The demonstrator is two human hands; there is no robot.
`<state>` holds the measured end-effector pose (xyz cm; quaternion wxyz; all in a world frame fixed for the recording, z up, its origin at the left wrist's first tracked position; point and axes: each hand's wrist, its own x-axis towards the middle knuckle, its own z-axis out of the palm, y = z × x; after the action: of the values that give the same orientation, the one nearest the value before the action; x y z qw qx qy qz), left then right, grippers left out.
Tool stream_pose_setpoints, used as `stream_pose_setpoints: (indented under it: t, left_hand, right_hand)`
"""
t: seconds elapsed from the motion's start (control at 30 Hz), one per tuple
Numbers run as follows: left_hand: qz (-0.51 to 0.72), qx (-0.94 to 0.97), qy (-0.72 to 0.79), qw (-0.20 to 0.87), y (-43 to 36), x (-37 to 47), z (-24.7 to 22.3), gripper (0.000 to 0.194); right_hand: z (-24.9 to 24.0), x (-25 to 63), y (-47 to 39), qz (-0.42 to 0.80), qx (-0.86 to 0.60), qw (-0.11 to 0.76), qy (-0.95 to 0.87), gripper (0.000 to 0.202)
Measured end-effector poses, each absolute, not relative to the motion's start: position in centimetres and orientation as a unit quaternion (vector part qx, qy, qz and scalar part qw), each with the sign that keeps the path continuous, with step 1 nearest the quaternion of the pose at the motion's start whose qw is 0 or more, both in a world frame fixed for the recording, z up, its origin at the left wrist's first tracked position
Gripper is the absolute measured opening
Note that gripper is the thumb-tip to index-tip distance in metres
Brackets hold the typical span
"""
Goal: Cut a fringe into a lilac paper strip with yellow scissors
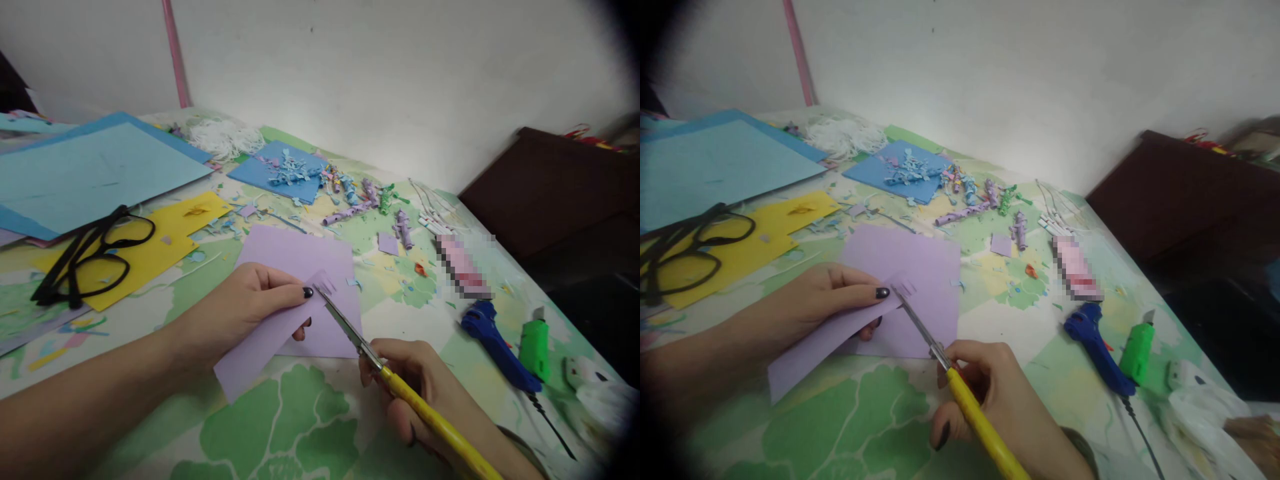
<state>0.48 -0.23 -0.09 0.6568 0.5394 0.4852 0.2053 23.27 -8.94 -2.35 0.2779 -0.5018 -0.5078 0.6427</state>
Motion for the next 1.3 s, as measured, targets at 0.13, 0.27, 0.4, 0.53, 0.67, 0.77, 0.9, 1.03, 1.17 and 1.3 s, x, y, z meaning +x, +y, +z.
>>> stream_pose_setpoints:
  t: [0.13,0.27,0.4,0.53,0.67,0.77,0.9,1.03,1.17,1.3]
  left_hand:
    - [0.202,0.536,0.483,0.662,-0.4,0.5,-0.1,0.031]
    - [0.209,0.524,0.486,0.668,-0.3,0.6,-0.1,0.033]
    - [0.209,0.534,0.483,0.662,-0.2,0.6,0.1,0.036]
    - [0.219,0.538,0.481,0.657,-0.1,0.6,0.2,0.036]
    - [0.215,0.552,0.486,0.642,-0.1,0.4,-0.1,0.033]
    - [0.213,0.568,0.489,0.627,-0.1,0.4,-0.1,0.031]
    - [0.219,0.588,0.487,0.607,-0.1,0.4,0.0,0.033]
    - [0.224,0.583,0.479,0.617,-0.1,0.4,-0.2,0.034]
    - [0.227,0.57,0.475,0.63,0.0,0.3,-0.4,0.034]
    - [0.222,0.565,0.481,0.632,0.0,0.5,-0.2,0.034]
  right_hand:
    - [-2.4,23.1,-8.8,0.645,-0.51,0.268,-0.501,0.048]
    - [-2.4,23.3,-9.0,0.631,-0.507,0.276,-0.518,0.057]
    - [-2.3,23.7,-9.1,0.629,-0.481,0.267,-0.549,0.067]
    - [-2.3,24.1,-9.1,0.623,-0.462,0.258,-0.576,0.067]
    - [-2.3,24.2,-9.2,0.614,-0.456,0.252,-0.593,0.069]
    - [-2.2,24.3,-9.2,0.598,-0.462,0.249,-0.605,0.069]
    - [-2.3,24.2,-9.2,0.597,-0.463,0.25,-0.606,0.068]
    - [-2.4,24.2,-9.3,0.608,-0.459,0.267,-0.591,0.066]
    - [-2.3,24.0,-9.3,0.637,-0.453,0.271,-0.562,0.065]
    - [-2.2,23.8,-9.3,0.649,-0.461,0.264,-0.544,0.065]
